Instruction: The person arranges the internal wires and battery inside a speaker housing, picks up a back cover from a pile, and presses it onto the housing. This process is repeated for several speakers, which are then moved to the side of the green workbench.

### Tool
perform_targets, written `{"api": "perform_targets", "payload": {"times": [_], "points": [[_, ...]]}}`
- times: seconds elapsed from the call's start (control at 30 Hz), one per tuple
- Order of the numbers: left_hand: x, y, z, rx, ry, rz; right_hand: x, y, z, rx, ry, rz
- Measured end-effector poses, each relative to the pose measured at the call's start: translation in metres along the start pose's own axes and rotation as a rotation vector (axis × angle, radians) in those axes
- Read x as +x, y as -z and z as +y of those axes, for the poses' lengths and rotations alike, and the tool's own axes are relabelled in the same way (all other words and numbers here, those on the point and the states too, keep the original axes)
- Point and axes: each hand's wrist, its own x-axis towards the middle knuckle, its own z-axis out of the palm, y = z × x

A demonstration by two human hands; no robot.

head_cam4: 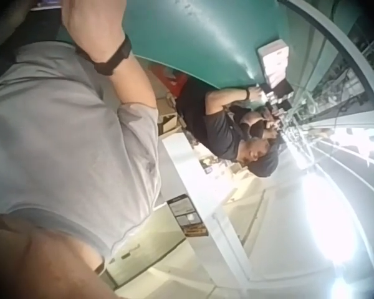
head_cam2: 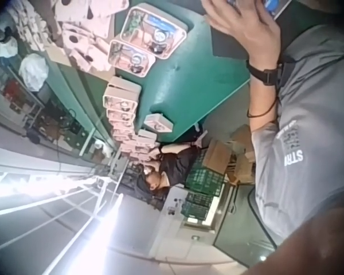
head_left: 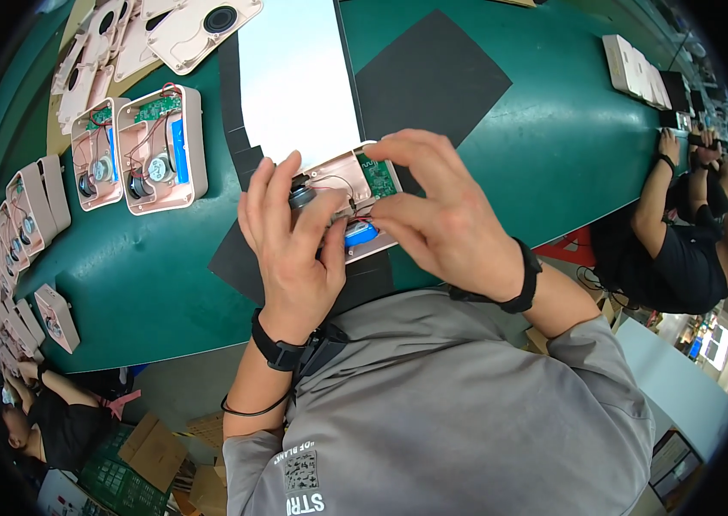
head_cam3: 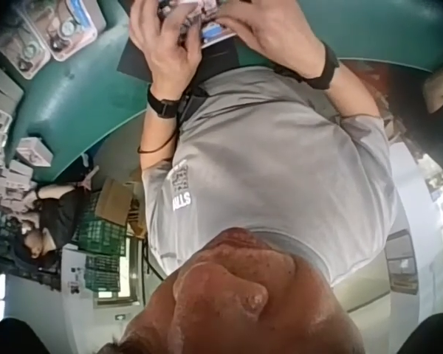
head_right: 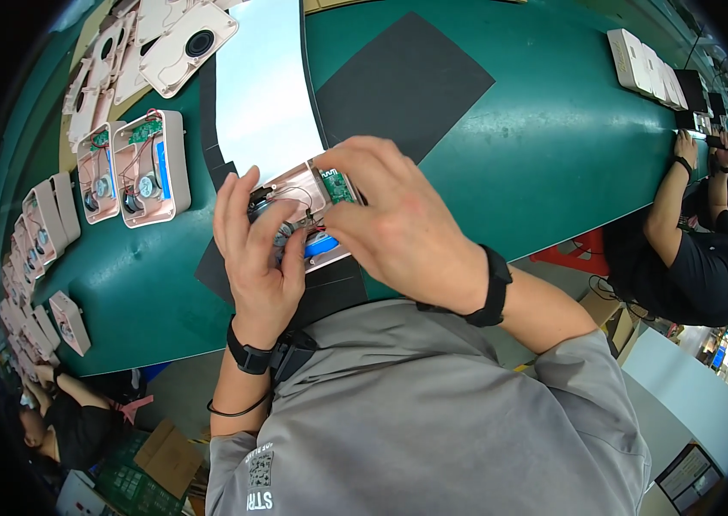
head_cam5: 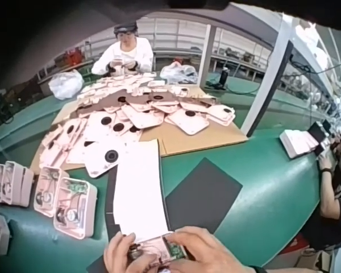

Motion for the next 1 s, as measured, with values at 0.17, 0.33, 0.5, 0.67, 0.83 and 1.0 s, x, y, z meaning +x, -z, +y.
{"api": "perform_targets", "payload": {"times": [0.17,0.33,0.5,0.67,0.83,1.0], "points": [[0.000,-0.001,-0.003,-0.055,-0.029,-0.003,0.005,-0.012,0.006,-0.071,0.049,-0.007],[-0.001,0.002,0.001,-0.012,-0.034,-0.042,0.005,-0.004,-0.011,-0.286,0.120,-0.097],[0.000,0.004,0.003,-0.039,0.000,-0.073,0.013,0.008,-0.013,-0.364,0.130,-0.291],[-0.002,0.004,0.003,-0.092,0.029,-0.060,0.084,0.075,0.033,0.535,-0.333,-0.590],[0.002,0.004,0.003,-0.104,0.017,-0.061,0.194,0.062,0.173,-0.548,-0.232,0.174],[0.001,0.005,0.003,-0.105,0.034,-0.071,0.219,0.019,0.228,-0.788,-0.329,0.319]]}}
